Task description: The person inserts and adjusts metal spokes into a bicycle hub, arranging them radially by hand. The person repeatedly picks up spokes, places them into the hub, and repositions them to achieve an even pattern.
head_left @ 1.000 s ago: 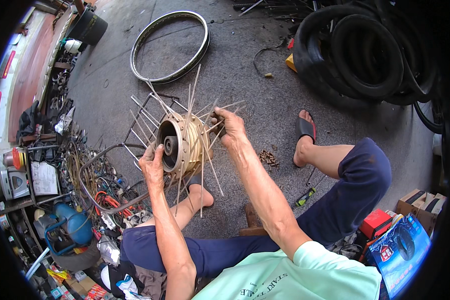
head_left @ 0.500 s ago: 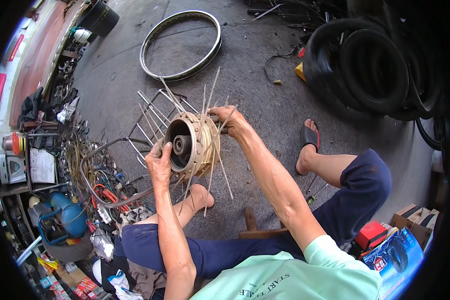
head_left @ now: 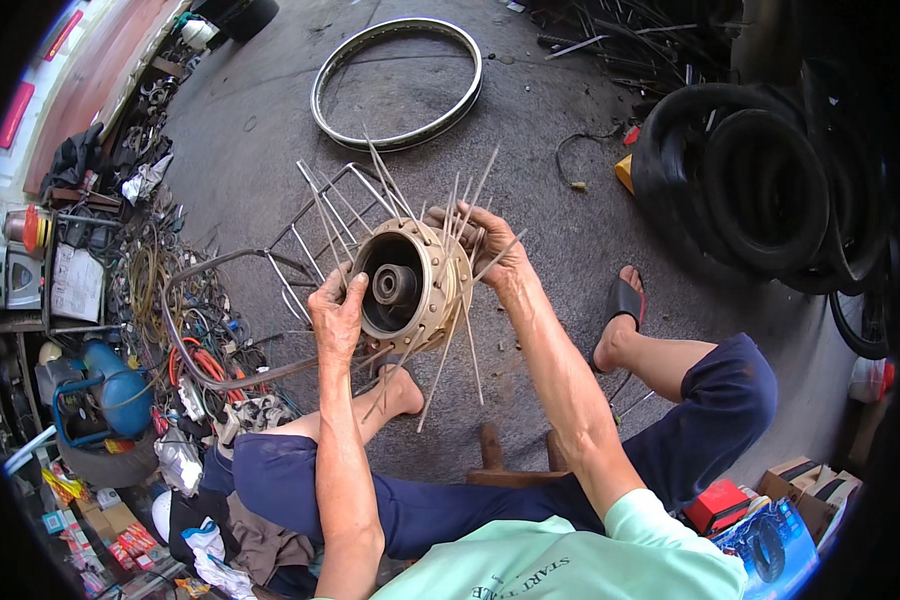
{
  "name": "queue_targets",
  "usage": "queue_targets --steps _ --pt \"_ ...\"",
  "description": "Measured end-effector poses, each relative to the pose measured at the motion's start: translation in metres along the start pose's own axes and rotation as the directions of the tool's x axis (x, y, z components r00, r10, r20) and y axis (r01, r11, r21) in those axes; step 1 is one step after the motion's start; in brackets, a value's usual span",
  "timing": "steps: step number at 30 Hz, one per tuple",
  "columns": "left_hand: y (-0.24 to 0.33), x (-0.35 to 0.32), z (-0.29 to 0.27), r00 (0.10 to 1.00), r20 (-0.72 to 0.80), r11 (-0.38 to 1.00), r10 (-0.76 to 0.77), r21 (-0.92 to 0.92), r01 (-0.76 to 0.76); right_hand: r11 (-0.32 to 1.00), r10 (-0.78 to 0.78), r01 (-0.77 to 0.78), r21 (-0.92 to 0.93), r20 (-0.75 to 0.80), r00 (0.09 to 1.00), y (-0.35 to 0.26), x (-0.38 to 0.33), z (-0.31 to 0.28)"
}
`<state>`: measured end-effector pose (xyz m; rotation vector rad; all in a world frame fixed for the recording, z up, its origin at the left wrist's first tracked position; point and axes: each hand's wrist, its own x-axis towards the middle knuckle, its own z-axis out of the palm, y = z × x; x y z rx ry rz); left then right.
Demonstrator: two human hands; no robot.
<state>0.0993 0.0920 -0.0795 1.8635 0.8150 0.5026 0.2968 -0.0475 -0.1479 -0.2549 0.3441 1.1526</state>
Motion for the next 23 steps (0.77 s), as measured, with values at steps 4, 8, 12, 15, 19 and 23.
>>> queue_targets --steps 4,8,12,15,19,23 --pt "0.003 -0.003 0.001 1.0 0.018 1.0 -0.024 -0.005 0.024 0.996 -0.035 0.019 -0.088 -0.187 0.982 -0.003 0.004 -0.001" --pt "-0.012 -0.004 -0.002 1.0 0.002 1.0 0.0 -0.02 0.0 0.975 0.105 -0.149 -0.164 -0.25 0.963 -0.007 0.004 0.0" --pt "-0.014 -0.006 0.004 0.999 -0.032 0.999 0.04 -0.016 -0.04 0.976 0.14 -0.155 -0.153 -0.105 0.985 -0.012 -0.008 -0.002" --pt "-0.023 -0.007 0.001 0.997 -0.052 0.998 0.052 -0.02 -0.053 0.993 0.04 -0.031 -0.112 0.085 0.996 0.0 -0.02 -0.009" --pt "-0.015 -0.009 0.004 0.996 -0.055 0.998 0.063 -0.004 -0.063 0.999 -0.047 0.045 0.018 0.153 0.987 0.005 -0.011 -0.022" --pt "-0.013 -0.01 0.002 0.998 -0.049 0.998 0.05 -0.034 -0.052 0.991 0.01 -0.033 -0.132 -0.172 0.985 0.005 0.009 -0.022"
